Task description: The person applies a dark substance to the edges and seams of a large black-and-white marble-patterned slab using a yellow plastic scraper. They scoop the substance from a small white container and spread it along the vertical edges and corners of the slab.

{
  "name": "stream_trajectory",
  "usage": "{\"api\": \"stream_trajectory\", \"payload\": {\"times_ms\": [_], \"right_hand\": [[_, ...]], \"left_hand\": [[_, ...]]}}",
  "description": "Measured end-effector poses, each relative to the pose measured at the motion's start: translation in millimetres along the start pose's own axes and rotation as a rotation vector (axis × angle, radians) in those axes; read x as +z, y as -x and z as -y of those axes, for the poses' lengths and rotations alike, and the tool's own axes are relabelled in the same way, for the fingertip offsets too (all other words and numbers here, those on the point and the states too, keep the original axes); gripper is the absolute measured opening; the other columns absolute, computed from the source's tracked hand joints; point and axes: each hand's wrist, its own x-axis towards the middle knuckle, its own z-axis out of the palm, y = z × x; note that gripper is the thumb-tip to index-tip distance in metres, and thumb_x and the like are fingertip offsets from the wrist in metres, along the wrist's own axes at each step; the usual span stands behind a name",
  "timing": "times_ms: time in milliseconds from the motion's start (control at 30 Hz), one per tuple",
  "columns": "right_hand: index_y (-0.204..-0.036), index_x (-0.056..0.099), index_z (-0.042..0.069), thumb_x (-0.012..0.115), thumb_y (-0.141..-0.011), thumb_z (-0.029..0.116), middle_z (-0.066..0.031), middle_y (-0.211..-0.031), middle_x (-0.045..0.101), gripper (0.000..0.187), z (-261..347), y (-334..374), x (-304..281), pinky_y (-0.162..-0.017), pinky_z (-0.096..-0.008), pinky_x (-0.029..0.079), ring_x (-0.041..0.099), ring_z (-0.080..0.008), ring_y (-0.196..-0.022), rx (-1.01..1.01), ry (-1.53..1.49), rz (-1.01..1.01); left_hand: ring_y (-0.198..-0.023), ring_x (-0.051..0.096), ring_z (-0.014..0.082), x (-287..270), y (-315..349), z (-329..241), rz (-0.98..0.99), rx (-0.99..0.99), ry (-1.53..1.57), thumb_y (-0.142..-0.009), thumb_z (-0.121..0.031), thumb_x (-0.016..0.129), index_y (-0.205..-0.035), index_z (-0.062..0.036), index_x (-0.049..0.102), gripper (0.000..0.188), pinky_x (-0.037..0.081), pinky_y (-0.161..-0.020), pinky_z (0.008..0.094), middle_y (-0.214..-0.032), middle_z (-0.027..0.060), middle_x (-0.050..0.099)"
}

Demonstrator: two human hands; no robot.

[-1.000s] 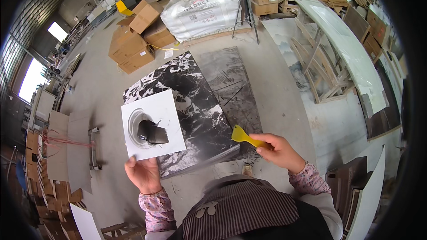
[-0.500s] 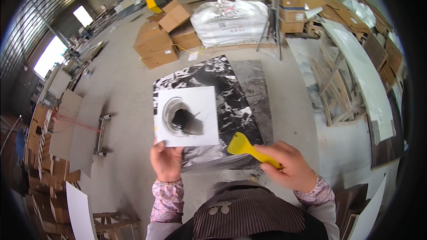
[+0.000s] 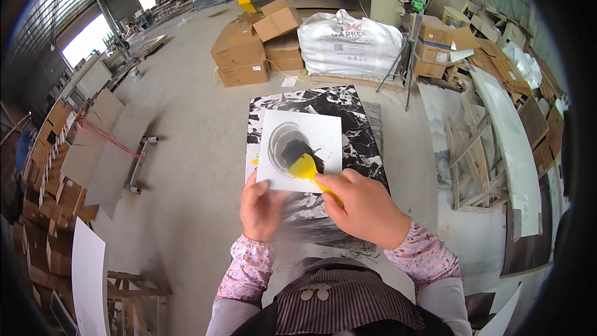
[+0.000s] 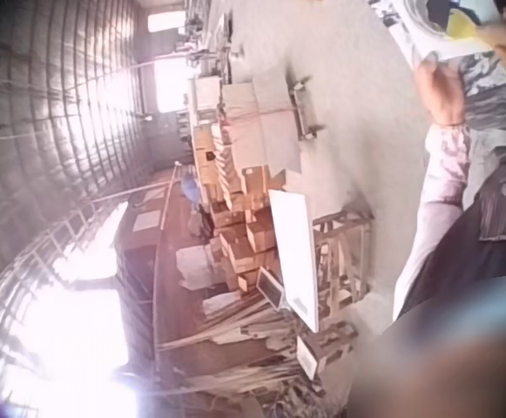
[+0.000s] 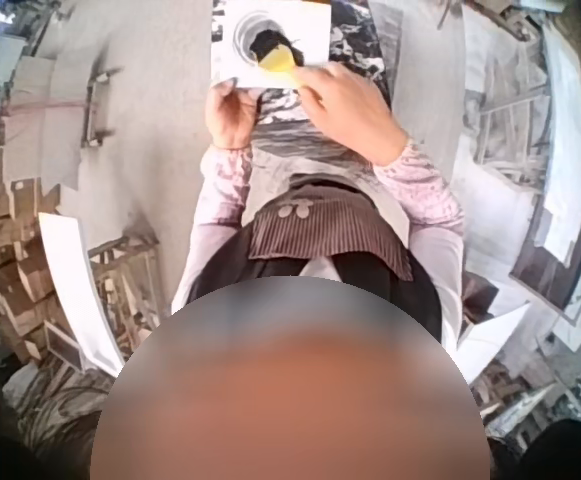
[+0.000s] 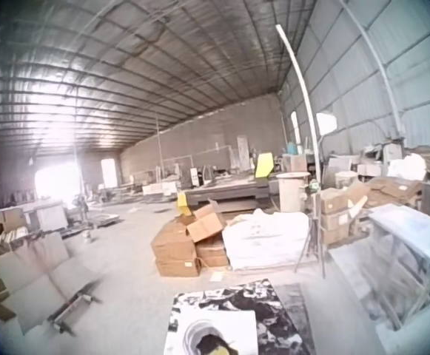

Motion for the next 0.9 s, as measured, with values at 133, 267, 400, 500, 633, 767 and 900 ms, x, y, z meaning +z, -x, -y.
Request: {"api": "stream_trajectory", "payload": {"times_ms": [133,267,400,500,633,767,900], "right_hand": [[-0.116,0.068,0.01,0.063,-0.088,0.017,-0.012,-0.08,0.06,0.028,9,3,-16,-0.063,-0.0418,0.05,0.061,-0.0331,-0.068,0.024,0.077,0.074],[-0.114,0.069,0.005,0.064,-0.086,0.007,-0.0119,-0.082,0.061,0.029,14,13,-49,-0.063,-0.0373,0.048,0.059,-0.0287,-0.069,-0.037,-0.062,0.032],[-0.122,0.064,0.001,0.061,-0.088,-0.001,-0.0091,-0.092,0.065,0.034,27,36,-51,-0.066,-0.0284,0.046,0.059,-0.0168,-0.075,0.105,-0.525,0.047],[-0.116,0.063,-0.001,0.058,-0.095,0.002,-0.007,-0.091,0.069,0.022,13,53,-6,-0.065,-0.0267,0.049,0.064,-0.013,-0.074,0.214,-0.563,0.196],[-0.11,0.059,0.0,0.056,-0.097,0.014,-0.0126,-0.081,0.068,0.019,26,43,49,-0.065,-0.0377,0.052,0.067,-0.0286,-0.073,0.122,-0.375,0.216],[-0.107,0.059,-0.001,0.053,-0.098,0.011,-0.0113,-0.078,0.069,0.015,40,33,73,-0.062,-0.0363,0.052,0.068,-0.027,-0.068,0.077,-0.306,0.195],[-0.111,0.057,-0.001,0.054,-0.098,0.013,-0.013,-0.078,0.068,0.019,45,29,89,-0.064,-0.0393,0.051,0.066,-0.0305,-0.071,0.112,-0.335,0.219]], "left_hand": [[-0.117,0.061,0.032,-1,1,-1,0.021,0.036,-0.037,-0.088,-0.011,0.052,-0.138,0.0076,0.041,0.055,0.056,-0.097,0.0457,-0.131,0.0196,0.057],[-0.117,0.061,0.0314,-9,9,-17,-0.051,0.121,0.011,-0.088,-0.01,0.052,-0.135,0.0074,0.046,0.05,0.056,-0.096,0.046,-0.129,0.0195,0.058],[-0.115,0.062,0.0327,-33,34,-64,-0.161,0.344,0.075,-0.087,-0.01,0.054,-0.137,0.0053,0.043,0.053,0.056,-0.097,0.0498,-0.13,0.0199,0.058],[-0.118,0.061,0.0323,-37,58,-96,-0.189,0.539,0.068,-0.086,-0.01,0.055,-0.138,0.0048,0.043,0.055,0.053,-0.101,0.0507,-0.129,0.0193,0.059],[-0.126,0.056,0.0342,-47,100,-127,-0.245,0.639,0.081,-0.084,-0.009,0.053,-0.14,0.0047,0.042,0.058,0.047,-0.107,0.0534,-0.137,0.0198,0.055],[-0.129,0.052,0.0326,-62,134,-137,-0.293,0.644,0.157,-0.084,-0.009,0.053,-0.141,0.0008,0.043,0.059,0.045,-0.109,0.0532,-0.14,0.0178,0.053],[-0.129,0.052,0.0331,-75,158,-140,-0.292,0.575,0.192,-0.084,-0.009,0.054,-0.142,-0.0008,0.042,0.059,0.047,-0.107,0.0539,-0.14,0.0172,0.053]]}}
